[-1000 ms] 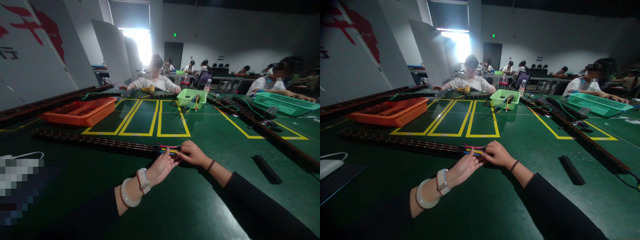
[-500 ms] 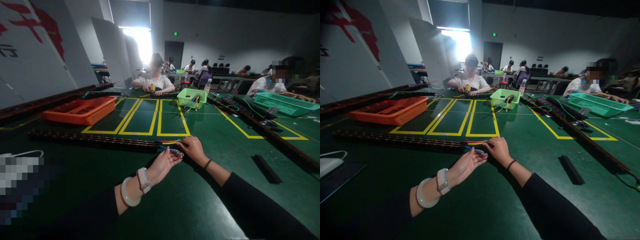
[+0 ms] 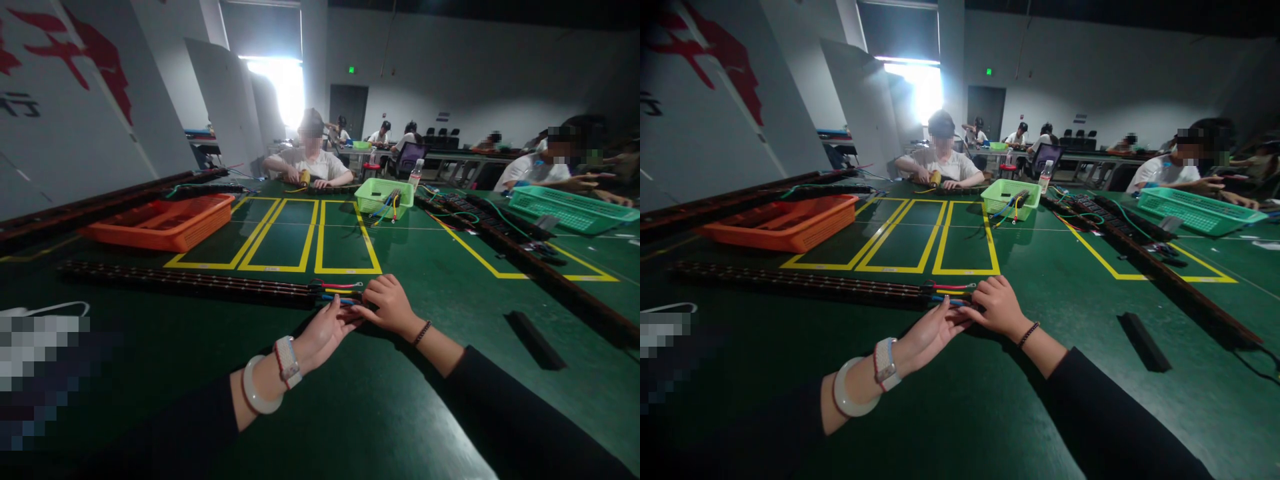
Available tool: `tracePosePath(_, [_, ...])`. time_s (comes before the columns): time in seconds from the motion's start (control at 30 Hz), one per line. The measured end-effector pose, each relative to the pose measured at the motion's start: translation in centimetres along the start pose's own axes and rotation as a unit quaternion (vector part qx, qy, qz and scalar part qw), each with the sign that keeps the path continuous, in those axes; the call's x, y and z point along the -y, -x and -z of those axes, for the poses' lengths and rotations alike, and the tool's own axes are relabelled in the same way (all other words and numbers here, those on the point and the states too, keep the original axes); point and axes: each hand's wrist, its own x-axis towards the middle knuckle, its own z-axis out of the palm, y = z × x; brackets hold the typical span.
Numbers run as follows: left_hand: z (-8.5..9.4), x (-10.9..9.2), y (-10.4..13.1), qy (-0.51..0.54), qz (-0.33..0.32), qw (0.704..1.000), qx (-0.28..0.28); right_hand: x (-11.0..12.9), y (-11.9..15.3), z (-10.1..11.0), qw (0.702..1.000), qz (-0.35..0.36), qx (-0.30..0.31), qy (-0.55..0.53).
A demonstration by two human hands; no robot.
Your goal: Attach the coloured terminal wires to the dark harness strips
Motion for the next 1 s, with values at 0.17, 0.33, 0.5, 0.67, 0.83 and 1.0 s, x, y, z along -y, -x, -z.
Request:
tracePosePath(0.17, [-0.1, 0.0, 0.0, -0.007, 0.003, 1.000, -0.012, 0.0, 0.0, -0.5, 1.000, 0.018, -0.010, 0.010])
tracePosePath(0.33, [-0.1, -0.2, 0.1, -0.040, 0.037, 0.999, 0.008, -0.1, -0.1, -0.6, 0.998, -0.055, -0.015, 0.007])
tracePosePath(0.5, [-0.1, -0.3, 0.4, -0.082, 0.071, 0.993, 0.041, -0.3, -0.1, -0.9, 0.995, -0.102, -0.022, -0.003])
tracePosePath(0.67, [-0.1, -0.3, 0.5, -0.093, 0.077, 0.991, 0.053, -0.4, -0.1, -1.6, 0.988, -0.147, -0.029, -0.046])
tracePosePath(0.83, [-0.1, -0.2, 0.3, -0.098, 0.085, 0.990, 0.048, -0.5, -0.2, -2.0, 0.986, -0.110, -0.012, -0.125])
tracePosePath(1.0, [-0.5, -0.6, 0.4, -0.082, 0.103, 0.990, 0.040, -0.3, -0.6, -2.3, 0.981, -0.103, 0.018, -0.164])
